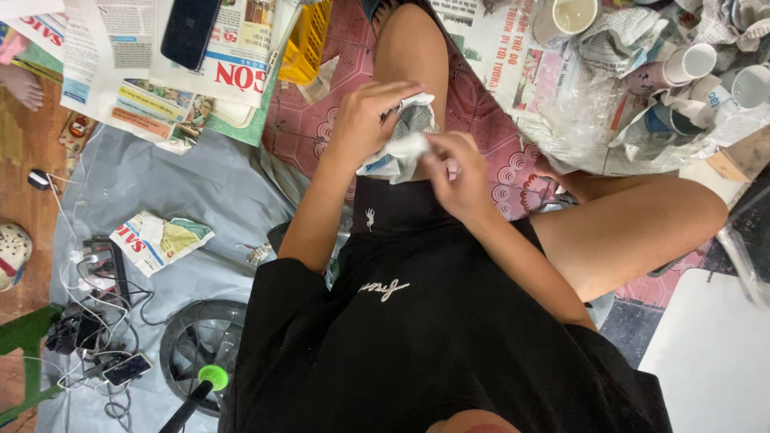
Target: The person wraps small ceramic cups and saucers individually in newspaper sheets. They fold the paper around each item and place the wrapped bundles into a black plastic crate.
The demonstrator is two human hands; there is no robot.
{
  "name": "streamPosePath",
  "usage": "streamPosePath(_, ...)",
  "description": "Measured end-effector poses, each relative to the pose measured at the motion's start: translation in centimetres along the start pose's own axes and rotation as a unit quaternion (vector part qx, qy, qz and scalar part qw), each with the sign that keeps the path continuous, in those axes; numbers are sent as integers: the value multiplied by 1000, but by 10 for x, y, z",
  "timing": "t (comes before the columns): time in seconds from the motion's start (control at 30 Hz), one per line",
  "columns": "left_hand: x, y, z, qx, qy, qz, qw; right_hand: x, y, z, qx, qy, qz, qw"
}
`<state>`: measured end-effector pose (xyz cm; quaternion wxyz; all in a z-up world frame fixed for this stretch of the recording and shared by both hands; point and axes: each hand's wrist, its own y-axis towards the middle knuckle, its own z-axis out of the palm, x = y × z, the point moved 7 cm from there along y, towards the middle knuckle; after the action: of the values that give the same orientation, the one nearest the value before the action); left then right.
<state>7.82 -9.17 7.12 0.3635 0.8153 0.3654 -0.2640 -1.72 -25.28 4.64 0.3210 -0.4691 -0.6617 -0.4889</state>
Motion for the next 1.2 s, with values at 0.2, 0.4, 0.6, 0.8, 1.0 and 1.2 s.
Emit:
streamPosePath(0.2, 11, 8, -2, 11, -6, -17, 1000, 52, 36, 5, 184, -283, -216, 916)
streamPosePath(0.4, 1, 9, -14, 16, -39, -5, 999, 32, 47, 11, 221, -282, -227, 906)
streamPosePath(0.6, 13, -38, -47, -104, -20, 4, 994, 34, 51, 10, 174, -235, -209, 933)
streamPosePath(0.8, -1, -87, -41, -8, 240, 138, 961, 35, 54, 4, 169, -183, -195, 949)
streamPosePath(1.0, -25, -67, -38, -35, 183, 196, 963, 31, 53, 7, 175, -183, -183, 950)
streamPosePath(1.2, -13, -35, -30, -70, -2, -29, 997, 22, 48, 8, 171, -204, -190, 945)
